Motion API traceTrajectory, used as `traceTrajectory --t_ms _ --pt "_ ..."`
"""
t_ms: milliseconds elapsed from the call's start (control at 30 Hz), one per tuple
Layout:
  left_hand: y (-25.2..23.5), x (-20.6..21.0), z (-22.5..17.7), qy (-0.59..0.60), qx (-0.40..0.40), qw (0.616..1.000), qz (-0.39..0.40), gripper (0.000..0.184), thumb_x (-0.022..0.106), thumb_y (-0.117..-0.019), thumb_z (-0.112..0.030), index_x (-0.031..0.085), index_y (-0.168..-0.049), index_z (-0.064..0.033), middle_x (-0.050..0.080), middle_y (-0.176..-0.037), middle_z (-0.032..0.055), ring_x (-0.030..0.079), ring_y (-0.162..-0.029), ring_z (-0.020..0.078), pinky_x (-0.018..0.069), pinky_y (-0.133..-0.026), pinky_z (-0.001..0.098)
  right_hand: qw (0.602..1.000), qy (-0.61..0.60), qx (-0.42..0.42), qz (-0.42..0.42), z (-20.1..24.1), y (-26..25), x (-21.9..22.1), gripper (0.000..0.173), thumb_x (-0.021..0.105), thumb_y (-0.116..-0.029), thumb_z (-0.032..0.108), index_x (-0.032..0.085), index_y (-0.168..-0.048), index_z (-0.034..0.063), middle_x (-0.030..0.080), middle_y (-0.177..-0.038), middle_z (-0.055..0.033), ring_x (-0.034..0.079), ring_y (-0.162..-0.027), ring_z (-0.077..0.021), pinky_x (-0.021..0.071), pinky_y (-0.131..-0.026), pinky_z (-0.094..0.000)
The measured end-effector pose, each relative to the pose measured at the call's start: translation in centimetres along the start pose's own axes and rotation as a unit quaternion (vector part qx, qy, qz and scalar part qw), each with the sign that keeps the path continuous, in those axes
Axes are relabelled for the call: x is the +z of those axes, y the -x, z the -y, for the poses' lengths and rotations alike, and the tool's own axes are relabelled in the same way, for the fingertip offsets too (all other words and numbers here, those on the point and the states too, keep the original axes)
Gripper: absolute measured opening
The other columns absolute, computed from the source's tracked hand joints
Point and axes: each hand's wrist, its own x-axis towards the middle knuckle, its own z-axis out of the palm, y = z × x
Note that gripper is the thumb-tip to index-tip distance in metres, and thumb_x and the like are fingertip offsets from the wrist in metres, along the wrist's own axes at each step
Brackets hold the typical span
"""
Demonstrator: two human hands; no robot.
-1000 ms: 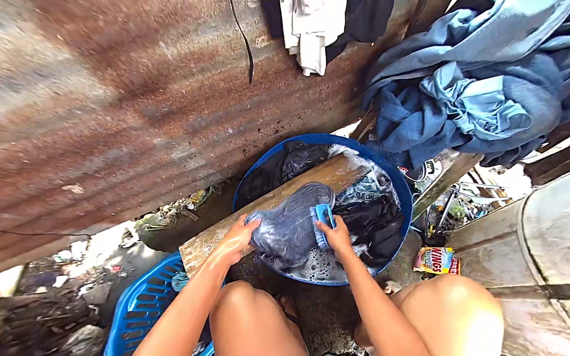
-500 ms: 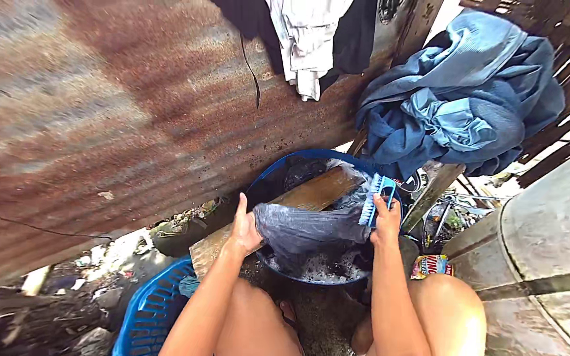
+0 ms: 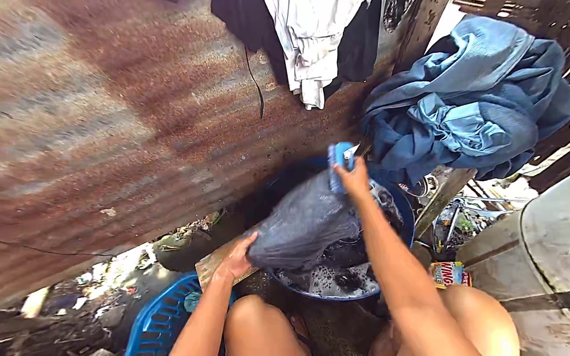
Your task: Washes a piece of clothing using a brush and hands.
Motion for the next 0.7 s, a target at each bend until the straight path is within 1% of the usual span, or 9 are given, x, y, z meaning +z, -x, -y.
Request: traceTrajectory --t_ms 67,133,200,267,400,533,600,667,700 --pt "-0.9 -2.2 1.8 0.064 -0.047 0.993 -0.085 0.041 0.034 -0.1116 -0.036 0.051 -0.136 -0.0071 0.066 -0.119 0.0113 0.066 -0.106 0.0207 0.0563 -0.09 0.0429 0.988 0.118 0.043 0.09 -0.9 3.6 6.0 0.076 0.077 -0.0919 0.034 0.044 -0.144 -0.0088 0.053 -0.139 -0.036 0.061 -0.12 -0.0508 0.0504 -0.1 -0.0651" --pt "-1.5 -4.1 3.2 0.14 -0.058 0.977 -0.15 0.047 0.031 -0.1109 -0.043 0.05 -0.137 -0.0095 0.064 -0.122 0.0106 0.064 -0.108 0.0211 0.0547 -0.091 0.0456 0.958 0.184 0.01 0.218 -1.5 9.9 13.1 0.074 0.075 -0.0915 0.036 0.047 -0.145 -0.0068 0.045 -0.149 -0.0353 0.062 -0.119 -0.0484 0.0535 -0.098 -0.0615" --pt "-1.7 -4.3 4.0 0.18 -0.052 0.961 -0.203 0.046 0.027 -0.1106 -0.046 0.053 -0.126 -0.0116 0.066 -0.107 0.0072 0.065 -0.095 0.0181 0.0563 -0.08 0.042 0.906 0.205 -0.068 0.363 -1.4 16.3 18.3 0.067 0.07 -0.0955 0.034 0.049 -0.146 -0.0035 0.052 -0.145 -0.0318 0.059 -0.127 -0.0435 0.0505 -0.103 -0.0585" --pt "-1.7 -4.1 4.5 0.207 -0.043 0.944 -0.255 0.043 0.026 -0.1106 -0.045 0.054 -0.118 -0.0127 0.063 -0.097 0.005 0.063 -0.085 0.0163 0.0545 -0.072 0.0388 0.862 0.216 -0.129 0.44 -1.5 19.0 19.9 0.06 0.068 -0.0978 0.029 0.05 -0.147 -0.0011 0.054 -0.143 -0.0307 0.053 -0.134 -0.0453 0.0468 -0.105 -0.0597" --pt "-2.8 -5.0 5.3 0.237 -0.06 0.928 -0.28 0.049 0.031 -0.1107 -0.044 0.045 -0.142 -0.0093 0.059 -0.13 0.0139 0.06 -0.114 0.0259 0.0522 -0.093 0.0516 0.878 0.347 -0.076 0.321 -4.7 9.6 15.1 0.058 0.067 -0.0976 0.028 0.052 -0.149 0.0056 0.056 -0.141 -0.0316 0.056 -0.13 -0.0491 0.0491 -0.1 -0.0651" --pt "-3.9 -4.6 5.5 0.223 -0.05 0.928 -0.296 0.045 0.037 -0.1107 -0.038 0.044 -0.144 -0.0084 0.057 -0.135 0.0154 0.059 -0.119 0.0273 0.0513 -0.097 0.0525 0.912 0.387 0.052 0.127 -8.6 -0.7 9.9 0.067 0.068 -0.0964 0.03 0.043 -0.152 0.0015 0.049 -0.144 -0.0368 0.052 -0.13 -0.0568 0.0484 -0.095 -0.071" --pt "-4.0 -4.5 5.6 0.217 -0.046 0.926 -0.305 0.045 0.038 -0.1108 -0.036 0.045 -0.145 -0.0071 0.057 -0.137 0.0163 0.059 -0.12 0.0279 0.0507 -0.098 0.0531 0.924 0.358 0.064 0.116 -7.5 1.9 13.0 0.069 0.069 -0.0945 0.03 0.044 -0.151 0.0003 0.054 -0.139 -0.0358 0.057 -0.124 -0.0549 0.0509 -0.092 -0.0692" --pt "-4.0 -4.3 5.6 0.219 -0.041 0.926 -0.305 0.043 0.039 -0.1109 -0.035 0.048 -0.141 -0.0065 0.06 -0.131 0.0152 0.061 -0.115 0.026 0.0527 -0.095 0.0503 0.928 0.307 -0.012 0.211 -5.5 9.8 18.5 0.064 0.072 -0.0913 0.03 0.051 -0.144 -0.0009 0.063 -0.128 -0.0312 0.065 -0.115 -0.0482 0.055 -0.091 -0.0637" --pt "-3.9 -4.2 5.5 0.22 -0.037 0.924 -0.31 0.038 0.038 -0.1109 -0.034 0.051 -0.135 -0.0069 0.063 -0.12 0.0127 0.064 -0.105 0.0229 0.0546 -0.088 0.046 0.91 0.284 -0.047 0.3 -4.3 13.9 20.8 0.064 0.071 -0.0924 0.027 0.05 -0.147 -0.0016 0.061 -0.134 -0.0317 0.061 -0.122 -0.048 0.0522 -0.097 -0.0626"
